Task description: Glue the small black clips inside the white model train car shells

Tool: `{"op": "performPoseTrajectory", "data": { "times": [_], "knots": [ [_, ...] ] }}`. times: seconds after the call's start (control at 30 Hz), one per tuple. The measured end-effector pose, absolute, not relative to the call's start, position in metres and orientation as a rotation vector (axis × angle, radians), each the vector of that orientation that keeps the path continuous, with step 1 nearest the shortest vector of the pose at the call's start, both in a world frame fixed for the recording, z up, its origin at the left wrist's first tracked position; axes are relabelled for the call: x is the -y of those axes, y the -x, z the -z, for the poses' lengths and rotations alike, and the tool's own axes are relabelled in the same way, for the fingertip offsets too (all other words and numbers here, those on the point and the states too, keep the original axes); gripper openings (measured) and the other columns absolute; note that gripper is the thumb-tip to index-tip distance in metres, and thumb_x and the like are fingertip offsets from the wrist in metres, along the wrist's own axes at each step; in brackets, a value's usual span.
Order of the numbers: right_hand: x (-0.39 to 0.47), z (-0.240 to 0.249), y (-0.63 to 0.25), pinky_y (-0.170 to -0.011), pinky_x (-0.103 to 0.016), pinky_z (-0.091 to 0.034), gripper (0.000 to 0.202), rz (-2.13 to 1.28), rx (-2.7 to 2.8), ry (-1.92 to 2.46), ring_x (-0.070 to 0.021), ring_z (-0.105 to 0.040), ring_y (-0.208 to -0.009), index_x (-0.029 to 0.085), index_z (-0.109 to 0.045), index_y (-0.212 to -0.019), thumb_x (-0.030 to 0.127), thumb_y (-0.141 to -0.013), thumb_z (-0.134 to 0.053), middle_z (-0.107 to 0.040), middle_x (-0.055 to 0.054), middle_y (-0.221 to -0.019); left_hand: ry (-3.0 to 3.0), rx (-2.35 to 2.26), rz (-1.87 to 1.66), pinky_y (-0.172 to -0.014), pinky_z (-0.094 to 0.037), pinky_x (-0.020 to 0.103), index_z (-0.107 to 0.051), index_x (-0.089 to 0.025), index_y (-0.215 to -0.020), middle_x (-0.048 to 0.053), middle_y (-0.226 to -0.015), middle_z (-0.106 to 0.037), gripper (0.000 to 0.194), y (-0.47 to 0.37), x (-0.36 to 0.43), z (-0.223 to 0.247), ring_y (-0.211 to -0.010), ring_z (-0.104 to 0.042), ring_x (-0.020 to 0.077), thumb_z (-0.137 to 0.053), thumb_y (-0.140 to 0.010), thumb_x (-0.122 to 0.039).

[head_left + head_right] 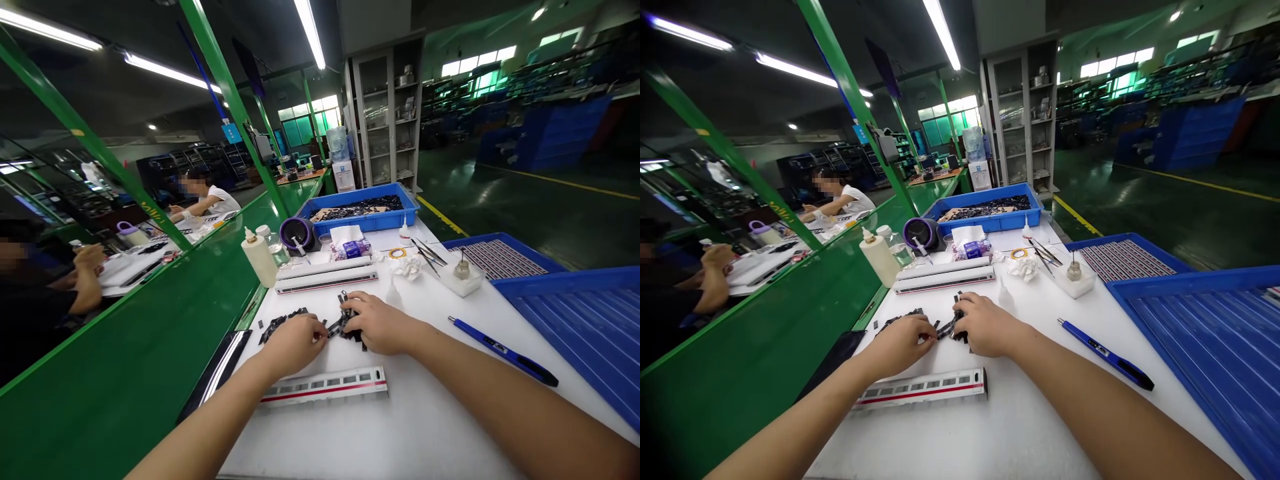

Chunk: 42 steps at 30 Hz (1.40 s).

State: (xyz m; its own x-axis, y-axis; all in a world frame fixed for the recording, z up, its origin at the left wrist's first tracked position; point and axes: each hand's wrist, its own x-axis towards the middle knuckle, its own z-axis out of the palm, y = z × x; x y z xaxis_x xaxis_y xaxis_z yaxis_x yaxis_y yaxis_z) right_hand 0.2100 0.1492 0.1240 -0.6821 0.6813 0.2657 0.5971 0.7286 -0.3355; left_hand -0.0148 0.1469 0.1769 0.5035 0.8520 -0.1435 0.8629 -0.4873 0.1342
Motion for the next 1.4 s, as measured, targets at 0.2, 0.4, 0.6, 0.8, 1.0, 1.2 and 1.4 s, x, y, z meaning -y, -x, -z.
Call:
{"op": "performPoseTrajectory", "data": {
  "times": [0.2, 0.4, 0.6, 0.8, 1.0, 1.2, 1.4],
  "knots": [
    [-0.152, -0.117, -0.206, -0.106, -0.047, -0.044, 0.031, -0.223, 2.463, 0.877, -0.0289, -0.047, -0.124, 0.018, -0.077, -0.096, 0.006, -0.078, -0.055, -0.062, -0.011, -0.125, -2.614, -1.54, 0.136, -0.076, -0.048, 0.031, -0.076, -0.024, -0.092, 0.006, -0.096, -0.071, 0.024, 0.002, -0.151, -0.171, -0.088, -0.064, 0.0225, -0.054, -0.083, -0.023],
    [-0.15, -0.116, -0.205, -0.105, -0.046, -0.045, 0.033, -0.245, 2.481, 0.896, -0.0286, -0.047, -0.124, 0.018, -0.075, -0.102, 0.007, -0.081, -0.053, -0.062, -0.011, -0.125, -2.676, -1.582, 0.22, -0.072, -0.048, 0.034, -0.076, -0.024, -0.086, 0.006, -0.092, -0.072, 0.03, 0.008, -0.146, -0.17, -0.082, -0.065, 0.0234, -0.051, -0.075, -0.012],
    [-0.152, -0.116, -0.205, -0.103, -0.046, -0.046, 0.031, -0.273, 2.441, 0.899, -0.0277, -0.048, -0.123, 0.018, -0.076, -0.096, 0.005, -0.079, -0.054, -0.063, -0.011, -0.122, -2.663, -1.71, 0.259, -0.064, -0.044, 0.031, -0.073, -0.023, -0.077, 0.006, -0.085, -0.069, 0.023, 0.038, -0.154, -0.182, -0.078, -0.063, 0.023, -0.052, -0.074, -0.015],
    [-0.154, -0.12, -0.204, -0.102, -0.043, -0.047, 0.031, -0.274, 2.337, 0.919, -0.026, -0.053, -0.115, 0.017, -0.075, -0.089, 0.001, -0.075, -0.052, -0.066, -0.01, -0.113, -2.632, -1.71, 0.179, -0.069, -0.046, 0.029, -0.073, -0.023, -0.087, 0.006, -0.094, -0.069, 0.024, 0.035, -0.165, -0.189, -0.083, -0.063, 0.0215, -0.051, -0.079, -0.019],
    [-0.15, -0.122, -0.206, -0.101, -0.041, -0.047, 0.03, -0.238, 2.298, 0.93, -0.0251, -0.055, -0.112, 0.016, -0.074, -0.089, 0.002, -0.077, -0.05, -0.066, -0.01, -0.112, -2.618, -1.532, 0.137, -0.075, -0.048, 0.029, -0.074, -0.026, -0.094, 0.005, -0.103, -0.069, 0.023, -0.007, -0.176, -0.172, -0.088, -0.066, 0.0211, -0.055, -0.082, -0.027],
    [-0.15, -0.126, -0.209, -0.098, -0.04, -0.048, 0.028, -0.214, 2.322, 0.934, -0.0254, -0.055, -0.108, 0.016, -0.073, -0.088, 0.003, -0.077, -0.05, -0.066, -0.01, -0.11, -2.493, -1.6, 0.176, -0.063, -0.045, 0.029, -0.073, -0.022, -0.08, 0.005, -0.08, -0.073, 0.014, -0.016, -0.19, -0.163, -0.075, -0.066, 0.0223, -0.061, -0.072, -0.023],
    [-0.141, -0.137, -0.204, -0.09, -0.038, -0.049, 0.039, -0.355, 2.135, 1.068, -0.0231, -0.058, -0.098, 0.015, -0.069, -0.105, 0.001, -0.074, -0.049, -0.065, -0.01, -0.102, -2.452, -1.691, 0.029, -0.069, -0.044, 0.032, -0.067, -0.019, -0.075, 0.009, -0.088, -0.071, 0.011, -0.004, -0.171, -0.18, -0.083, -0.064, 0.0252, -0.056, -0.077, -0.022]
  ]
}}
